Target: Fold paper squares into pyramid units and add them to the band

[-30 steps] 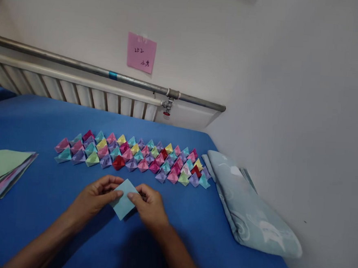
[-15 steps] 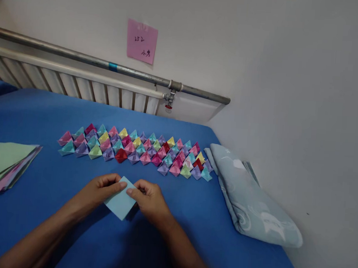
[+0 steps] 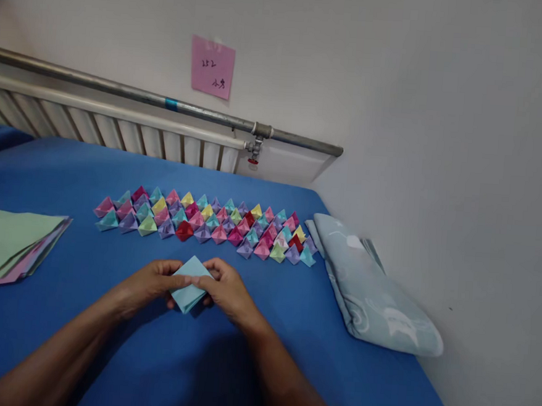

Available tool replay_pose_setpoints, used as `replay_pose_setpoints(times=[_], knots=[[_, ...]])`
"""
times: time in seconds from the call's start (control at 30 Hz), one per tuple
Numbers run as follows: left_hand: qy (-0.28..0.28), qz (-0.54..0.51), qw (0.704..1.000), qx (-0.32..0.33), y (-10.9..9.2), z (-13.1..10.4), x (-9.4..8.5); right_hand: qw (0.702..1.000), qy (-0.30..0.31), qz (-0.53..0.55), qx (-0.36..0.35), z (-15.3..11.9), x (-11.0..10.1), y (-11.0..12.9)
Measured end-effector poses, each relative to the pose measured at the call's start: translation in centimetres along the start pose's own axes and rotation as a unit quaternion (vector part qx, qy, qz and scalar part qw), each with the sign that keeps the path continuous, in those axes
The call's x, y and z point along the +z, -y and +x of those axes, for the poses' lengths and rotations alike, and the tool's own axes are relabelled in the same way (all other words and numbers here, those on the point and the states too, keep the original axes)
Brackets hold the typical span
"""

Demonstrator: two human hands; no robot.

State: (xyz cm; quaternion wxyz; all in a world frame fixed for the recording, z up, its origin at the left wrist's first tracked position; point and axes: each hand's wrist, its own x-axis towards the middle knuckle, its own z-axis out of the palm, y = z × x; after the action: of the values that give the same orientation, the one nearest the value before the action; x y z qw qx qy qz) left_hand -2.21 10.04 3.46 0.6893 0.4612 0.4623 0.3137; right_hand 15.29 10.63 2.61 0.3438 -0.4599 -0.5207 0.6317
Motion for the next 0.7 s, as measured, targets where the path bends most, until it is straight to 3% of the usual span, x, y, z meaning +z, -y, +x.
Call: replay_pose_setpoints(times=[0.23, 0.37, 0.43, 0.5, 0.57, 0.63, 0.7], knots=[[0.001, 0.005, 0.999, -0.054, 1.6, -2.8, 0.9, 0.999, -0.016, -0.030, -0.038, -3.6, 0.9, -0.9], [-0.018, 0.018, 0.996, -0.085, 3.6, -5.8, 1.4, 0.990, -0.018, -0.131, -0.047, -7.1, 1.9, -2.3], [-0.050, 0.082, 0.992, -0.085, 4.4, -7.3, 1.3, 0.975, -0.012, -0.214, -0.056, -8.4, 2.3, -2.7], [-0.129, 0.202, 0.970, -0.036, 5.0, -8.6, 1.4, 0.951, -0.005, -0.299, -0.075, -9.1, 2.6, -2.9], [-0.197, 0.316, 0.926, 0.065, 5.3, -9.5, 1.6, 0.925, 0.003, -0.368, -0.090, -9.3, 2.9, -2.7], [-0.195, 0.380, 0.887, 0.177, 5.7, -10.0, 2.2, 0.905, 0.013, -0.414, -0.092, -9.3, 3.2, -2.5], [-0.150, 0.423, 0.857, 0.254, 6.3, -10.1, 2.9, 0.892, 0.030, -0.443, -0.089, -9.3, 3.2, -2.2]])
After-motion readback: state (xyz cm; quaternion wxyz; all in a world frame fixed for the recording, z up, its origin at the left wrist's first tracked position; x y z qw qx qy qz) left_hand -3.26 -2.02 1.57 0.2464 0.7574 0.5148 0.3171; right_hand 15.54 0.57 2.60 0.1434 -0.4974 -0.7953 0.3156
